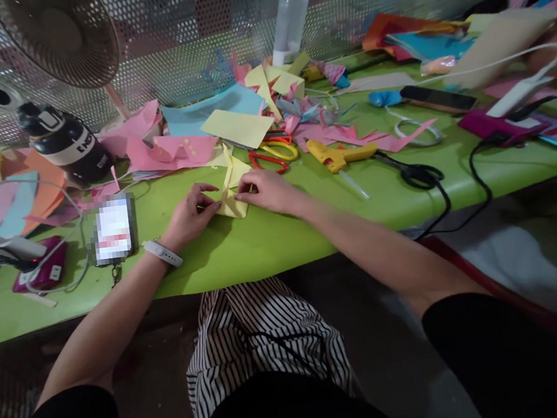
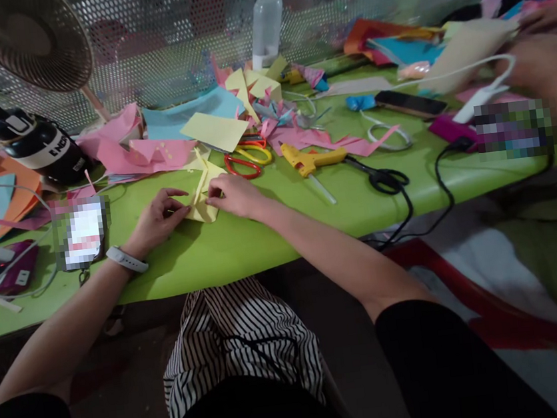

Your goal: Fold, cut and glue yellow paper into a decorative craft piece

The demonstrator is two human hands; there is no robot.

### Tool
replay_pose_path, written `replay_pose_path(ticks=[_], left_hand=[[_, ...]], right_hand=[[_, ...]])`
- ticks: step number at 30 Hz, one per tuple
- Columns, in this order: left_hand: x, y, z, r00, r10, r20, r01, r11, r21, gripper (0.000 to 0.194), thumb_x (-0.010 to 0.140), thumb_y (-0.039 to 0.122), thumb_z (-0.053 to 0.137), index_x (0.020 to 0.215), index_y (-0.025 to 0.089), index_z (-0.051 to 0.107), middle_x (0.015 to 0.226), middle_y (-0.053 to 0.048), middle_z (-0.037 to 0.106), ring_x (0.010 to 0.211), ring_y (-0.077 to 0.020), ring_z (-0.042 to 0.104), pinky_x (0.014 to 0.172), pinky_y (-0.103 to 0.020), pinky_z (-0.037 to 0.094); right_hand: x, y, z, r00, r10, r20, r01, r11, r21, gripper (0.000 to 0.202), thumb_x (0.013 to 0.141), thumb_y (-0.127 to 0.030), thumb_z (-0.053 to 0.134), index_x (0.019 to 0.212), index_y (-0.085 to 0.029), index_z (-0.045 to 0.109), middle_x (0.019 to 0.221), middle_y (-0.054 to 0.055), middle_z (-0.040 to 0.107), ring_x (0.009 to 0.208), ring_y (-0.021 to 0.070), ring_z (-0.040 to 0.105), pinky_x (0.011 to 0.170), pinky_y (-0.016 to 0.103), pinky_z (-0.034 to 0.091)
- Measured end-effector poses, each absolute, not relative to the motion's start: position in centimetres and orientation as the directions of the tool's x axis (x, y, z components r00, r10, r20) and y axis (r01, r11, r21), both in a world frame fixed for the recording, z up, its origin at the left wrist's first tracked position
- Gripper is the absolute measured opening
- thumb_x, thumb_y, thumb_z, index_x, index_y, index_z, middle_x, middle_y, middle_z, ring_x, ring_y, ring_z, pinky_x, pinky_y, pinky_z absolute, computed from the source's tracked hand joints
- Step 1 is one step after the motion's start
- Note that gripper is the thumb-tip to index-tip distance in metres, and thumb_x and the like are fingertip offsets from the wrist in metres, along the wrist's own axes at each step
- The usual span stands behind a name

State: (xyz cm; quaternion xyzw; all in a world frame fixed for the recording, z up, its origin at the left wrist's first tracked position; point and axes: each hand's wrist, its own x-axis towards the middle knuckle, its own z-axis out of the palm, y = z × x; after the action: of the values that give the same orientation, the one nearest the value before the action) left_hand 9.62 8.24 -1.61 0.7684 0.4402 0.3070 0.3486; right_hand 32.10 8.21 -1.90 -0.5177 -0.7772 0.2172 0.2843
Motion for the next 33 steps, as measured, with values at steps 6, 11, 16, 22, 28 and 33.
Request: replay_pose_path(ticks=[6, 11, 16, 22, 28, 33], left_hand=[[9.9, 8.4, -1.9, 0.420, 0.889, 0.179, 0.545, -0.405, 0.734, 0.024, 0.090, 0.021, 0.061, 0.113, 0.020, 0.055, 0.081, 0.000, 0.067, 0.069, -0.0138, 0.060, 0.066, -0.028, 0.044], [10.3, 8.4, -1.6, 0.410, 0.895, 0.174, 0.621, -0.413, 0.666, 0.019, 0.091, 0.020, 0.056, 0.110, 0.020, 0.055, 0.079, 0.000, 0.065, 0.067, -0.0142, 0.056, 0.063, -0.028, 0.040], [10.6, 8.3, -1.4, 0.399, 0.900, 0.174, 0.632, -0.407, 0.659, 0.015, 0.091, 0.021, 0.057, 0.107, 0.021, 0.056, 0.078, 0.001, 0.065, 0.067, -0.0142, 0.057, 0.064, -0.028, 0.040], [10.1, 8.7, -1.3, 0.390, 0.914, 0.108, 0.522, -0.316, 0.792, 0.026, 0.092, 0.031, 0.060, 0.114, 0.018, 0.056, 0.071, 0.002, 0.062, 0.060, -0.0123, 0.054, 0.057, -0.026, 0.038], [9.5, 8.7, -1.3, 0.471, 0.880, 0.068, 0.428, -0.295, 0.855, 0.041, 0.077, 0.030, 0.077, 0.112, 0.017, 0.058, 0.091, -0.004, 0.071, 0.078, -0.0145, 0.065, 0.070, -0.027, 0.050], [10.1, 8.5, -1.4, 0.476, 0.865, 0.159, 0.576, -0.444, 0.686, 0.020, 0.082, 0.036, 0.073, 0.083, 0.018, 0.065, 0.084, -0.003, 0.068, 0.074, -0.0150, 0.060, 0.069, -0.029, 0.048]], right_hand=[[31.5, 7.8, -1.9, -0.335, 0.916, 0.221, 0.728, 0.400, -0.556, 0.004, 0.089, -0.021, 0.069, 0.088, -0.017, 0.071, 0.096, 0.007, 0.068, 0.080, 0.0182, 0.062, 0.073, 0.034, 0.045], [31.4, 8.0, -1.9, -0.349, 0.908, 0.230, 0.676, 0.414, -0.609, 0.004, 0.088, -0.019, 0.067, 0.086, -0.018, 0.070, 0.097, 0.007, 0.067, 0.077, 0.0169, 0.060, 0.072, 0.034, 0.046], [31.4, 7.8, -2.0, -0.425, 0.878, 0.219, 0.594, 0.454, -0.664, 0.016, 0.088, -0.033, 0.068, 0.083, -0.018, 0.069, 0.098, 0.007, 0.064, 0.083, 0.0187, 0.059, 0.075, 0.034, 0.046], [31.5, 8.2, -2.6, -0.457, 0.857, 0.237, 0.597, 0.493, -0.633, 0.020, 0.076, -0.032, 0.083, 0.082, -0.019, 0.068, 0.092, 0.004, 0.061, 0.079, 0.0175, 0.057, 0.072, 0.033, 0.046], [32.6, 8.8, -2.6, -0.413, 0.869, 0.272, 0.565, 0.479, -0.672, 0.008, 0.081, -0.025, 0.079, 0.081, -0.021, 0.072, 0.090, 0.002, 0.062, 0.083, 0.0178, 0.060, 0.078, 0.035, 0.047], [32.8, 9.2, -2.6, -0.448, 0.860, 0.245, 0.539, 0.478, -0.693, 0.007, 0.078, -0.018, 0.078, 0.081, -0.020, 0.073, 0.087, 0.001, 0.063, 0.080, 0.0165, 0.060, 0.078, 0.034, 0.047]])
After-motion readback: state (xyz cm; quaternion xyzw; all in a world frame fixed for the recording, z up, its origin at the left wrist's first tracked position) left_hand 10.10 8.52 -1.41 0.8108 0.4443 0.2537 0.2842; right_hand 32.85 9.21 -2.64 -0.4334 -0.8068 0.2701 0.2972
